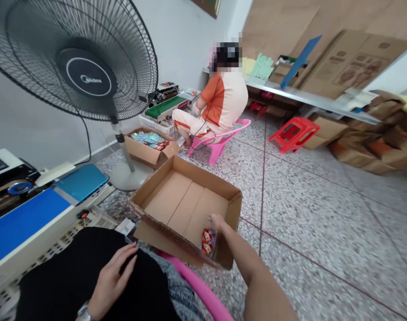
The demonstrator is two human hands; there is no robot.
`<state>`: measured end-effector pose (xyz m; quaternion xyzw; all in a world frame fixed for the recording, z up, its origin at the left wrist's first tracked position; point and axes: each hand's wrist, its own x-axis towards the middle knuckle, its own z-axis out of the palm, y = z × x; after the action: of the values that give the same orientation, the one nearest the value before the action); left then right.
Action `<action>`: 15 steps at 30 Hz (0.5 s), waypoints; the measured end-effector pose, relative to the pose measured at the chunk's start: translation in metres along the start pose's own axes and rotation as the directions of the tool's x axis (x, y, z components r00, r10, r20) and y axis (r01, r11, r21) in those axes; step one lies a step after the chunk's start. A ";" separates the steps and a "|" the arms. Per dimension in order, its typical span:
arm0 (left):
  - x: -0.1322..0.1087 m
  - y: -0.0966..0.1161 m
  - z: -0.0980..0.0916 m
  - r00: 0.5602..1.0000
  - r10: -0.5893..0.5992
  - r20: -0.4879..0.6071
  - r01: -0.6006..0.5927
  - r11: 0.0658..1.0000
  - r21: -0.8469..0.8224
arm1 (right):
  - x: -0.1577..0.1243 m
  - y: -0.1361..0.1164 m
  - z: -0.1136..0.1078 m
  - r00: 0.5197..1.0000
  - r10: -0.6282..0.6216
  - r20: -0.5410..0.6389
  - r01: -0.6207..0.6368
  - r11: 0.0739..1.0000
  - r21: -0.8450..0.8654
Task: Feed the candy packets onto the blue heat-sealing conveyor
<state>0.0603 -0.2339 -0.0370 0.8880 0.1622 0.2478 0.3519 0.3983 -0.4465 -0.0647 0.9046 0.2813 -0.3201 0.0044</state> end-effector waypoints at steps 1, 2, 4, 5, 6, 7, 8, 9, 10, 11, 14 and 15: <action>0.001 0.001 0.000 0.999 -0.048 0.012 0.048 0.998 -0.049 | 0.001 -0.005 -0.013 0.999 -0.027 -0.025 0.029 0.999 0.044; 0.004 0.003 0.000 0.994 -0.109 0.029 0.112 0.988 -0.108 | 0.002 -0.011 -0.028 0.997 -0.060 -0.053 0.065 0.994 0.088; 0.015 0.010 -0.001 0.961 -0.267 0.067 0.275 0.925 -0.261 | 0.001 -0.031 -0.059 0.983 -0.150 -0.106 0.167 0.971 0.172; 0.024 0.015 -0.002 0.931 -0.353 0.093 0.362 0.863 -0.352 | -0.002 -0.044 -0.075 0.970 -0.212 -0.122 0.235 0.944 0.231; 0.034 0.021 -0.003 0.892 -0.435 0.122 0.441 0.778 -0.448 | -0.007 -0.060 -0.091 0.949 -0.287 -0.132 0.314 0.897 0.310; 0.044 0.027 -0.004 0.848 -0.504 0.162 0.502 0.669 -0.548 | -0.013 -0.078 -0.104 0.917 -0.376 -0.137 0.396 0.809 0.435; 0.055 0.033 -0.006 0.806 -0.552 0.213 0.540 0.538 -0.647 | -0.020 -0.096 -0.114 0.880 -0.456 -0.133 0.448 0.706 0.549; 0.064 0.039 -0.008 0.766 -0.572 0.294 0.561 0.370 -0.740 | -0.028 -0.116 -0.121 0.845 -0.520 -0.125 0.469 0.610 0.638; 0.070 0.043 -0.010 0.735 -0.541 0.407 0.572 0.174 -0.802 | -0.035 -0.134 -0.124 0.814 -0.571 -0.107 0.469 0.536 0.702; 0.074 0.046 -0.011 0.722 -0.463 0.515 0.572 -0.021 -0.820 | -0.042 -0.152 -0.124 0.784 -0.616 -0.079 0.461 0.494 0.737; 0.069 0.050 -0.011 0.723 -0.133 0.678 0.585 -0.404 -0.703 | -0.053 -0.192 -0.106 0.692 -0.721 0.034 0.475 0.491 0.730; 0.062 0.049 -0.010 0.728 -0.077 0.681 0.582 -0.456 -0.674 | -0.054 -0.201 -0.098 0.661 -0.747 0.072 0.506 0.515 0.692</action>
<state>0.1110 -0.2341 0.0245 0.1502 0.1240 -0.0089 0.9808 0.3170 -0.2862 0.0793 0.6082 0.4671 -0.5325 -0.3583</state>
